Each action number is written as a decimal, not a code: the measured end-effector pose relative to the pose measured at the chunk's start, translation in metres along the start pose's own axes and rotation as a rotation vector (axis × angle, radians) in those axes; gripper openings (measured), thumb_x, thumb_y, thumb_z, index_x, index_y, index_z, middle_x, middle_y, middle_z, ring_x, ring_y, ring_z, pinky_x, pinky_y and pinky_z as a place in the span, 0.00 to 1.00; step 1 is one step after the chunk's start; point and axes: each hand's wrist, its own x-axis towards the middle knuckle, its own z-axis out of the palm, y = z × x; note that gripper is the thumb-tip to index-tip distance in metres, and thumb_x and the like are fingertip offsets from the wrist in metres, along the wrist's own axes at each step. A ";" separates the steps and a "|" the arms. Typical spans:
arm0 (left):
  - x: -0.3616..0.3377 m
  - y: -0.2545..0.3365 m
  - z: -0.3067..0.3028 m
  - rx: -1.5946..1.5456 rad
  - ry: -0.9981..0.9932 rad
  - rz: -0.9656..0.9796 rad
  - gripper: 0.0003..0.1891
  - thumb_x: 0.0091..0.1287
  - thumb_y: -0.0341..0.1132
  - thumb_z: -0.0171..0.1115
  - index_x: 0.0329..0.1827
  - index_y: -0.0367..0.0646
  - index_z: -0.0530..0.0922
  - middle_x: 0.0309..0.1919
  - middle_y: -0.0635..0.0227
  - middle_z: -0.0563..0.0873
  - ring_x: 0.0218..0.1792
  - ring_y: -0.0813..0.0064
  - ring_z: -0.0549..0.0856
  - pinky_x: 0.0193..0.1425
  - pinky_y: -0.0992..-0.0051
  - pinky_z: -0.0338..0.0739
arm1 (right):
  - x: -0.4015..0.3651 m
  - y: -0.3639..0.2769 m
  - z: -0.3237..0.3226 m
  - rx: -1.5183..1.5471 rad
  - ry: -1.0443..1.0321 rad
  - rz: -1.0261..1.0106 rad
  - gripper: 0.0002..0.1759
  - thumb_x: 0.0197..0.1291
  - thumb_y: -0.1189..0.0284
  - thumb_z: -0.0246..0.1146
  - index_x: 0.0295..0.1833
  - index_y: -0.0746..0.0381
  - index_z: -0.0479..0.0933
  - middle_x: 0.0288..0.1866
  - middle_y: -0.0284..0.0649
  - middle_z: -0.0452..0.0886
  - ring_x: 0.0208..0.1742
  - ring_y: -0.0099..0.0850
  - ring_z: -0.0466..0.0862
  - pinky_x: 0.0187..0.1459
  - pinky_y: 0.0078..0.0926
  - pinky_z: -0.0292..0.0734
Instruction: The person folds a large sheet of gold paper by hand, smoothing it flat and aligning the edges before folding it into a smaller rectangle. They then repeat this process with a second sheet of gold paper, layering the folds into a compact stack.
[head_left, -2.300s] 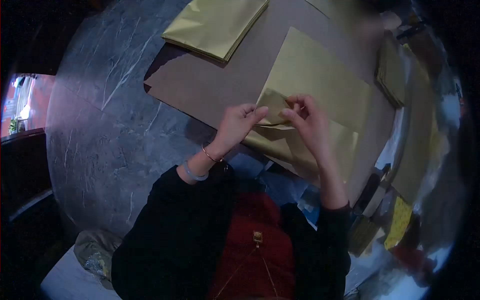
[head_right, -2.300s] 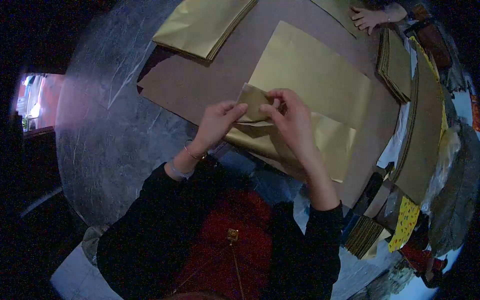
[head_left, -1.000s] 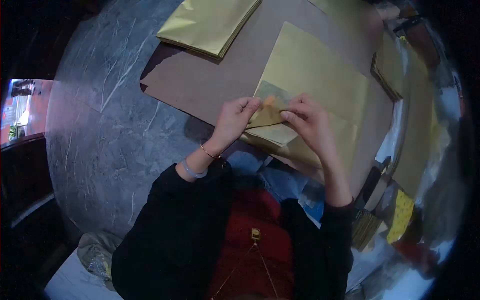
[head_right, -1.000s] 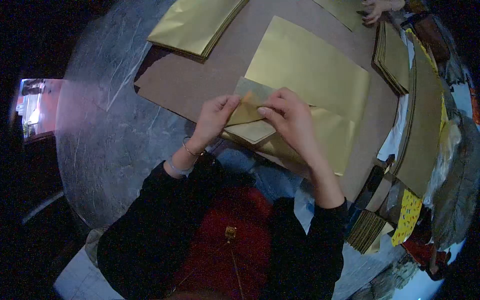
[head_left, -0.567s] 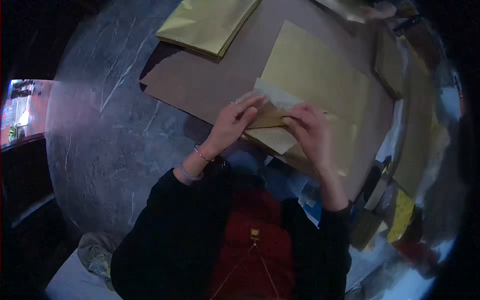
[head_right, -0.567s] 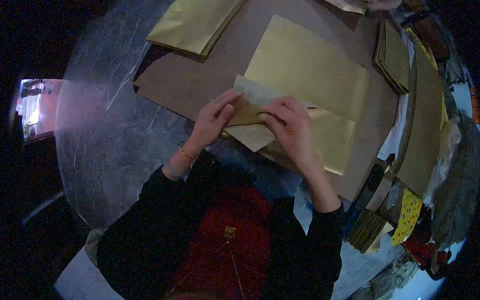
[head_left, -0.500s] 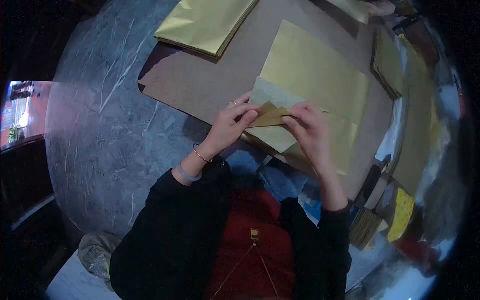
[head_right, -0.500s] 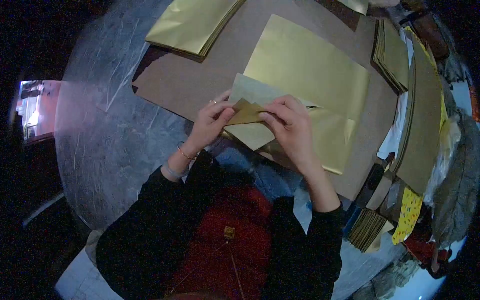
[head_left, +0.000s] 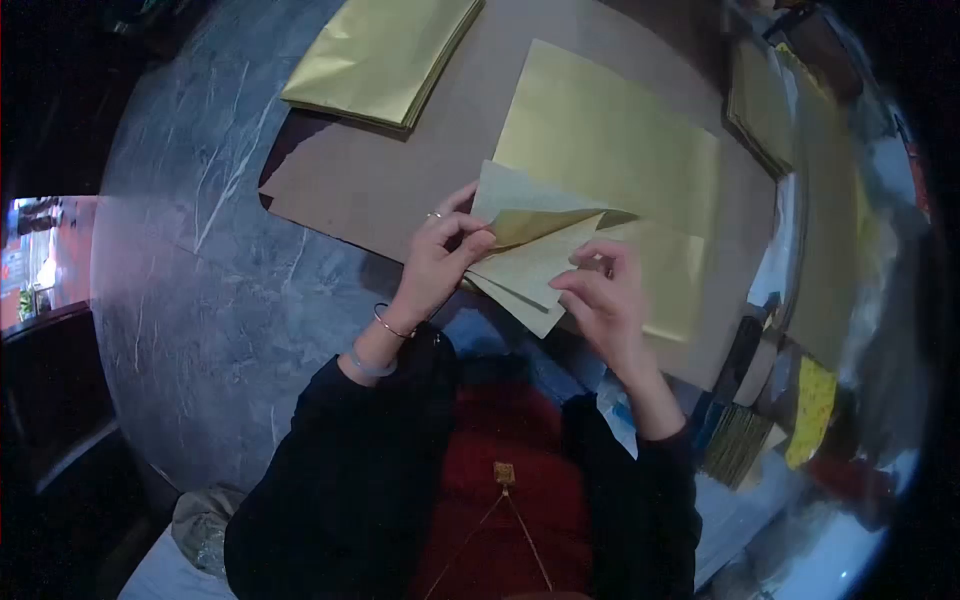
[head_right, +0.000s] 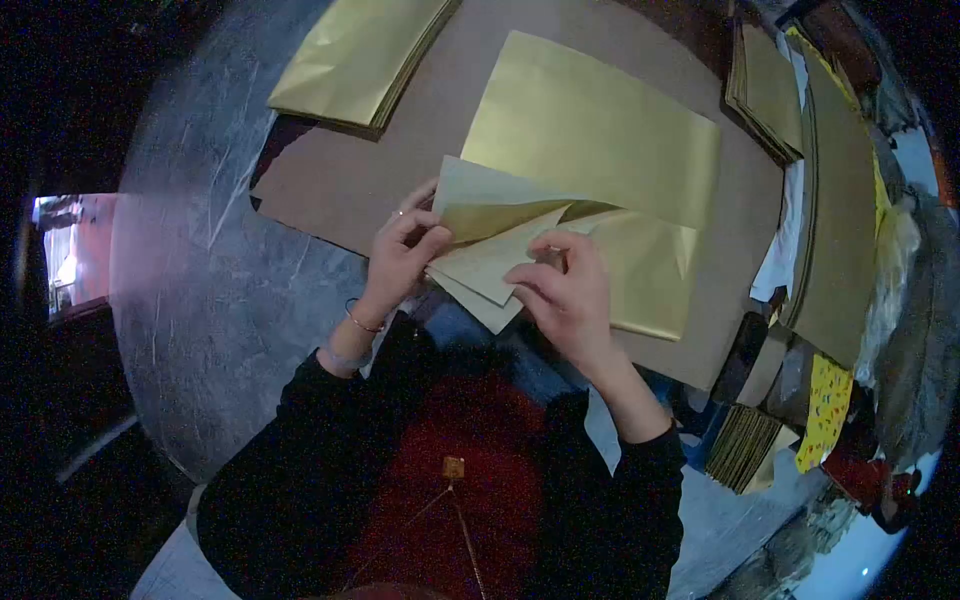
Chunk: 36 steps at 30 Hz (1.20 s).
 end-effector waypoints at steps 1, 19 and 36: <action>0.000 0.000 0.001 -0.006 -0.014 0.005 0.07 0.62 0.30 0.66 0.38 0.35 0.80 0.67 0.58 0.70 0.54 0.74 0.77 0.54 0.76 0.73 | -0.004 0.001 0.001 -0.005 -0.005 -0.040 0.16 0.37 0.81 0.71 0.35 0.55 0.82 0.44 0.38 0.75 0.38 0.34 0.77 0.35 0.28 0.72; -0.015 -0.004 -0.011 0.284 -0.183 -0.018 0.22 0.64 0.39 0.65 0.58 0.36 0.76 0.51 0.52 0.83 0.61 0.61 0.76 0.66 0.66 0.68 | 0.000 -0.012 0.033 0.113 0.374 0.031 0.12 0.50 0.75 0.69 0.42 0.53 0.79 0.41 0.32 0.75 0.38 0.30 0.76 0.35 0.29 0.70; -0.016 0.042 0.006 0.386 -0.407 0.375 0.20 0.60 0.36 0.66 0.57 0.47 0.79 0.56 0.65 0.82 0.59 0.65 0.79 0.67 0.56 0.67 | -0.025 -0.027 0.032 0.359 0.156 0.302 0.10 0.58 0.72 0.66 0.41 0.67 0.77 0.34 0.47 0.76 0.27 0.35 0.77 0.30 0.29 0.72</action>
